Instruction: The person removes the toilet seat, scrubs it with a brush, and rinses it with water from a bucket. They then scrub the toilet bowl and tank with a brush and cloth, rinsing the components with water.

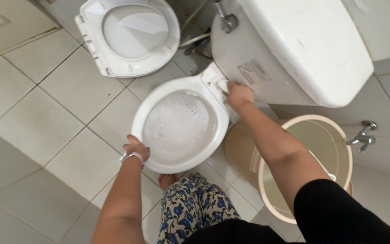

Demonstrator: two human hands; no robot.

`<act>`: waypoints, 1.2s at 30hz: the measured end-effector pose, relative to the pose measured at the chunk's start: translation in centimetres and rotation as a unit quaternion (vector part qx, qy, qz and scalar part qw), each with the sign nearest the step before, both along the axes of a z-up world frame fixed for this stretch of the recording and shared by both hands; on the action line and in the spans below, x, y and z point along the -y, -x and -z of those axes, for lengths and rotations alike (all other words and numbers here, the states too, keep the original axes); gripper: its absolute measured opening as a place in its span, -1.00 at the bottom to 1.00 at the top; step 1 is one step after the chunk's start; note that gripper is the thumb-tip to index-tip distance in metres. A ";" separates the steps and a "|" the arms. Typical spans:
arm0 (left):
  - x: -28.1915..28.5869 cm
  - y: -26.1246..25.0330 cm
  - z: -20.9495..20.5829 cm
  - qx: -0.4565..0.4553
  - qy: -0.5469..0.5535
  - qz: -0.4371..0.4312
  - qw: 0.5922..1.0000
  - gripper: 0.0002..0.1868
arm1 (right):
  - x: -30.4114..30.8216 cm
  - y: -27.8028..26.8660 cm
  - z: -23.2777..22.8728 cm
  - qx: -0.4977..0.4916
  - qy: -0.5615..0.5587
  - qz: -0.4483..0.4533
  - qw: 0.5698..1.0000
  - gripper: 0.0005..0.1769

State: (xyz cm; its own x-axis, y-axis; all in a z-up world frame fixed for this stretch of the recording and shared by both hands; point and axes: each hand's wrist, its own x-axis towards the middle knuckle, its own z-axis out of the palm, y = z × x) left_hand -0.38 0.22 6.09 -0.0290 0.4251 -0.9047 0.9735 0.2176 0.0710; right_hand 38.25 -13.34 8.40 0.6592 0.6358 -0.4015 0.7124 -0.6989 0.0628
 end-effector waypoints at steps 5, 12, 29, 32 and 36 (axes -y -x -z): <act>-0.3 -0.7 -0.3 -0.007 0.015 0.000 1.000 0.09 | -0.4 0.3 -2.6 -0.040 0.047 -0.024 0.998 -0.56; 1.8 1.1 2.6 0.008 -0.001 0.001 1.000 0.04 | 0.5 0.3 1.8 -0.039 -0.044 0.036 0.998 -0.48; 0.8 0.9 7.7 -0.011 -0.012 0.031 0.999 0.14 | 4.6 2.7 -13.4 0.315 -0.337 -0.106 0.881 -0.58; 0.3 1.1 9.5 -0.009 -0.017 0.033 0.999 0.16 | 1.3 2.8 -11.8 0.363 -0.386 -0.104 0.841 -0.58; 1.1 1.4 8.9 -0.012 -0.015 0.031 0.999 0.15 | -7.8 1.3 -8.0 0.332 -0.466 -0.076 0.816 -0.59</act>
